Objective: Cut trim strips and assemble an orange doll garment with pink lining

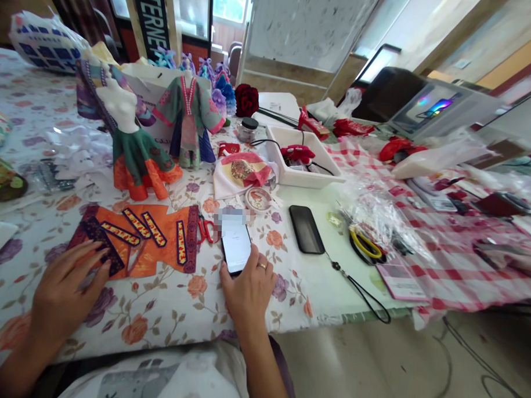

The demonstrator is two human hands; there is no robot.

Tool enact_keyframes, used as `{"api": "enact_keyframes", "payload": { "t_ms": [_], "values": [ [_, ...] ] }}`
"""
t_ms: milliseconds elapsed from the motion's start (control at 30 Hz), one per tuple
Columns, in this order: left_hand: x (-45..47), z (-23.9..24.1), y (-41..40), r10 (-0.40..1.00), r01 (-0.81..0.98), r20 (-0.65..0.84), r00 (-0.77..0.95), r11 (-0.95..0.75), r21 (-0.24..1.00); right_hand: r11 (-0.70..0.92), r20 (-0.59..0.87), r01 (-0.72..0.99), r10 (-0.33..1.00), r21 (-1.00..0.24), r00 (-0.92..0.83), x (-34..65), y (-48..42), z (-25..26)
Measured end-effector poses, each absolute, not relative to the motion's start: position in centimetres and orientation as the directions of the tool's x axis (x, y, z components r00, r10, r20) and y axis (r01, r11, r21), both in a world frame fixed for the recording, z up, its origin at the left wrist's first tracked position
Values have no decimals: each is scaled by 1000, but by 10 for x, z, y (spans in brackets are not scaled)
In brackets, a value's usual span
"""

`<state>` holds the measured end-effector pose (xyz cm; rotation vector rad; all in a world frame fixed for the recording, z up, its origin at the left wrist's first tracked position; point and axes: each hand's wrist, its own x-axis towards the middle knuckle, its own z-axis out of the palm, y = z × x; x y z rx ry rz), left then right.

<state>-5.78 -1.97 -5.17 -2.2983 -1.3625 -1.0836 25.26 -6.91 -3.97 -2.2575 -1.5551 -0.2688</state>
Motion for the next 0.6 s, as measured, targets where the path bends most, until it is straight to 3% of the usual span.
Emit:
{"api": "enact_keyframes", "payload": {
  "t_ms": [200, 400, 600],
  "values": [
    [-57, -49, -19, 645, 845, 701, 305, -523, 114, -295, 343, 934, 872, -200, 349, 252, -77, -39],
    [-57, -37, -17, 623, 859, 714, 320, -509, 59, -179, 354, 941, 893, -286, 277, 263, -85, -42],
    [-68, -36, -18, 668, 889, 698, 260, -448, 98, -157, 403, 937, 871, -313, 281, 266, -86, -45]
  ]
}}
